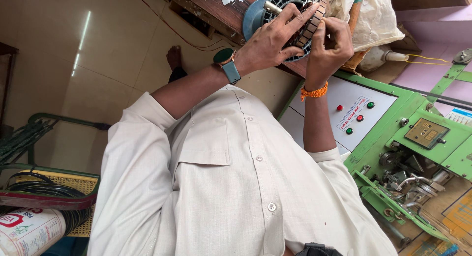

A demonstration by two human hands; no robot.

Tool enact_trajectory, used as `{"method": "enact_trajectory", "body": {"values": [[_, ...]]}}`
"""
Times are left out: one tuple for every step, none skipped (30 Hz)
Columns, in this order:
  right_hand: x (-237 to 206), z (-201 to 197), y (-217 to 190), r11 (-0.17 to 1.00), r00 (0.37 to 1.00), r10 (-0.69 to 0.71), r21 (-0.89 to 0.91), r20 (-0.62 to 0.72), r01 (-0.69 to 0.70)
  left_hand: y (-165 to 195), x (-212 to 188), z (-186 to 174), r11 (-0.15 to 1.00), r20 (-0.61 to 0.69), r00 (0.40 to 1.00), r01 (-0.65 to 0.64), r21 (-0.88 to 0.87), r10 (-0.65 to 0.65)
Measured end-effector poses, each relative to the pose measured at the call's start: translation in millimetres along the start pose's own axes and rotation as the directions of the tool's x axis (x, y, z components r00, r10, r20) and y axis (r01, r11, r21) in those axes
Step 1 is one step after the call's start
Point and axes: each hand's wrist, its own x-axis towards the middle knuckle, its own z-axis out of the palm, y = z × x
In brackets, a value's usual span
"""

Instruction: The person cuts small white insulating sheets with scissors and places them between copper windings on a motor stator. They repeatedly pick up sheets, cut them to size, and insert them into the stator slots.

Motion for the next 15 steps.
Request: {"method": "enact_trajectory", "body": {"values": [[-0.8,-1.7,-3.8,0.997,0.997,0.074,0.036,0.016,-0.074,-1.1,0.0,1.9,1.000,0.005,1.000,0.003,-0.007,-0.003],[-0.7,-4.2,-7.5,0.987,0.989,0.146,0.070,0.032,-0.148,-2.4,0.4,3.6,1.000,0.011,1.000,0.003,-0.016,-0.003],[0.5,-7.0,-9.9,0.971,0.976,0.213,0.102,0.050,-0.217,-4.5,1.1,5.4,0.999,0.023,1.000,0.012,-0.033,-0.011],[1.9,-9.8,-12.0,0.965,0.969,0.235,0.104,0.077,-0.242,-7.1,1.7,6.9,0.999,0.033,0.999,0.021,-0.050,-0.019],[2.6,-13.5,-13.4,0.957,0.960,0.258,0.105,0.105,-0.269,-9.3,1.5,8.9,0.997,0.044,0.999,0.032,-0.068,-0.029],[2.7,-15.7,-14.4,0.949,0.950,0.280,0.109,0.135,-0.295,-12.7,1.2,9.6,0.996,0.018,1.000,0.005,-0.085,-0.003],[2.3,-17.2,-15.3,0.933,0.944,0.284,0.176,0.169,-0.313,-16.2,0.9,9.5,0.995,-0.007,1.000,-0.023,-0.100,0.022],[0.7,-18.7,-15.7,0.912,0.936,0.287,0.242,0.203,-0.332,-18.7,-1.2,10.3,0.992,-0.030,0.998,-0.050,-0.116,0.047],[-1.0,-19.8,-15.6,0.885,0.929,0.287,0.307,0.233,-0.351,-20.5,-3.8,11.0,0.983,-0.041,0.999,-0.033,-0.182,0.026],[-4.3,-18.9,-15.6,0.867,0.928,0.306,0.341,0.213,-0.364,-22.5,-5.9,11.3,0.969,-0.050,0.999,-0.019,-0.245,0.007],[-9.1,-16.0,-15.9,0.847,0.926,0.324,0.376,0.194,-0.375,-24.8,-7.5,11.1,0.952,-0.058,0.998,-0.006,-0.307,-0.012],[-13.7,-13.8,-15.7,0.827,0.922,0.344,0.408,0.176,-0.387,-25.5,-10.0,11.9,0.956,-0.044,0.999,0.017,-0.291,-0.032],[-17.8,-11.9,-15.2,0.814,0.919,0.358,0.427,0.166,-0.394,-25.5,-12.7,12.9,0.960,-0.029,0.998,0.041,-0.277,-0.051],[-21.8,-9.6,-15.0,0.800,0.915,0.371,0.446,0.157,-0.401,-26.4,-14.0,12.7,0.963,-0.015,0.997,0.064,-0.261,-0.071],[-26.2,-7.2,-15.3,0.785,0.910,0.386,0.465,0.149,-0.409,-27.1,-15.5,12.0,0.967,-0.026,0.998,0.047,-0.251,-0.055]]}}
